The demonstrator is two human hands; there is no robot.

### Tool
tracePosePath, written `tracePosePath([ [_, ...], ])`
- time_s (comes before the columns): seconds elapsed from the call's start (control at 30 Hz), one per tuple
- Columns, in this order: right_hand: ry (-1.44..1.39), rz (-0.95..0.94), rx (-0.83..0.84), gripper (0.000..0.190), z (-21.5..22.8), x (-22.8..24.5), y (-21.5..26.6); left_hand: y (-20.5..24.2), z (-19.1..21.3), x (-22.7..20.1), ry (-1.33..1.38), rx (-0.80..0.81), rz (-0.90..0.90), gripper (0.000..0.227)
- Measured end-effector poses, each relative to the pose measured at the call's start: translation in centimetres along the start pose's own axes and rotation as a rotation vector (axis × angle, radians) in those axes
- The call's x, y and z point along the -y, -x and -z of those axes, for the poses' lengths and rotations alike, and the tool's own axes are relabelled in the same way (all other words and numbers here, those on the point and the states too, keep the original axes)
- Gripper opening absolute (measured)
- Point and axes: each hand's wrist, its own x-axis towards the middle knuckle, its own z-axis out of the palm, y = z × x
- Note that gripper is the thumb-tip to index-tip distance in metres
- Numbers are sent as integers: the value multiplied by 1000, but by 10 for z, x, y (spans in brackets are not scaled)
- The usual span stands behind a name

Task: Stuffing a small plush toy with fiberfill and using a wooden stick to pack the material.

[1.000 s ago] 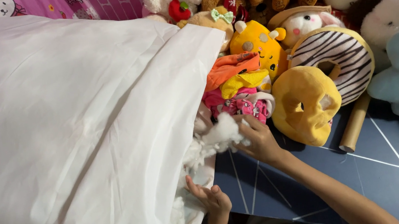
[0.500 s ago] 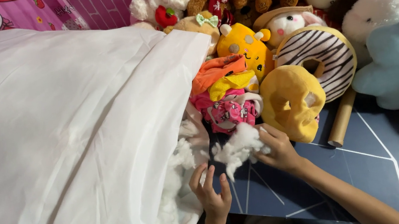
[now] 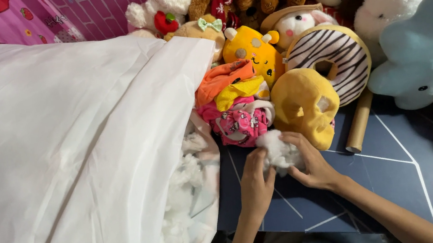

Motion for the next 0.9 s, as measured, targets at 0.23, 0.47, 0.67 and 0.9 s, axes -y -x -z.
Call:
tracePosePath([
  [0.23, 43, 17, -105, 85, 7, 10, -6, -15, -21, 8, -152, 192, -36, 42],
  [0.47, 473, -60, -120, 49, 0, 6, -9, -20, 22, 2, 117, 375, 100, 50],
  [0.67, 527, -13, 70, 47, -10, -22, 14, 2, 28, 15, -39, 227, 78, 50],
  [0.9, 519, 49, 118, 50, -23, -22, 12, 8, 12, 22, -19, 234, 213, 26],
])
